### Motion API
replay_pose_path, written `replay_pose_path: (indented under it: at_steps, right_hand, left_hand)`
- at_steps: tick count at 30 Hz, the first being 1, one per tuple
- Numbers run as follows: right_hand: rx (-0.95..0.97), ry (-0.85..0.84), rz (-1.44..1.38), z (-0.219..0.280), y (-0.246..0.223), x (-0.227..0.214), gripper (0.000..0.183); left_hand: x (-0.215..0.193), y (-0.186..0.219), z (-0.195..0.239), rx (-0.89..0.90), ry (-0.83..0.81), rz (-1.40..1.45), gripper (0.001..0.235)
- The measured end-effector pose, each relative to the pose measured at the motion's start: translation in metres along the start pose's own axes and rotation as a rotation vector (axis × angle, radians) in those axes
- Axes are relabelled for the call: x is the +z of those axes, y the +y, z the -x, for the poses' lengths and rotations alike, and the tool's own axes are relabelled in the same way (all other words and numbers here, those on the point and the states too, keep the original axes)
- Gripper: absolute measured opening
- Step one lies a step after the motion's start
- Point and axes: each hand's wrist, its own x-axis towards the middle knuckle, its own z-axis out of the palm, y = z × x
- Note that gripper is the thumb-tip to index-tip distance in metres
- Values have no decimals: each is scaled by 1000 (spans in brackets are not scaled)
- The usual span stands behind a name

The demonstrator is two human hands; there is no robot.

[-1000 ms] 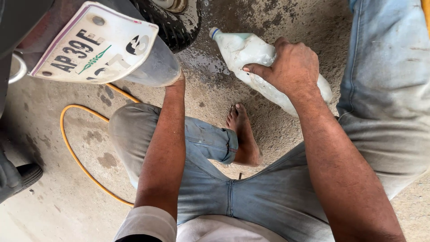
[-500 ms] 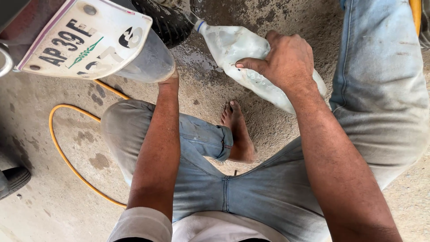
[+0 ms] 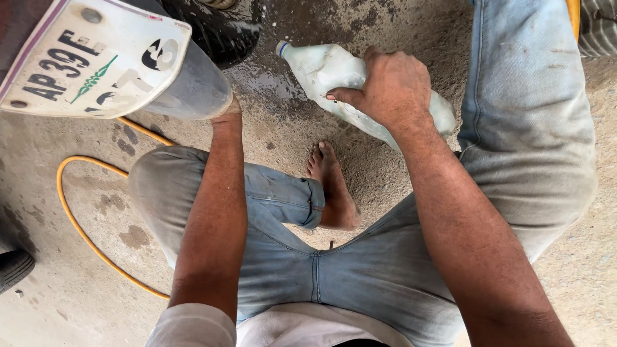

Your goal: The person squats beside a motorcycle and pours water from a plastic bottle onto the rear tire and mudguard area. They rub the tire and surrounding parts with their hands to clean them, then stand up and move a yellow hose on the ground.

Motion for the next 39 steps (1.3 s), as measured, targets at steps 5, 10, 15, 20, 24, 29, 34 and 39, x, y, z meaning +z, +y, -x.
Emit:
replay_pose_path:
  at_steps: [5,10,15,20,24,29,34,39]
  right_hand:
    - [72,6,-71,-8,2,-8,90]
    - [96,-3,-59,-3,5,2,94]
    - [83,-19,-37,-8,4,-1,91]
    - [80,-1,-42,-5,7,7,92]
    - [80,49,-69,-8,5,-2,93]
    - [87,38,-49,-6,11,6,91]
    - [83,52,-91,-5,12,14,89]
    - [87,56,-98,-7,13,10,90]
  left_hand:
    - [0,10,-8,9,6,4,71]
    - [-6,-1,-4,0,-1,-2,71]
    - [-1,8,-17,15,12,2,71]
    - [-5,-1,-6,10,16,-3,71]
    - [-6,8,-3,15,30,-13,71]
    - [-5,6,-6,32,31,-5,71]
    - [-14,-1,-6,27,37,-3,71]
    - [-6,10,-10,52,43,3,71]
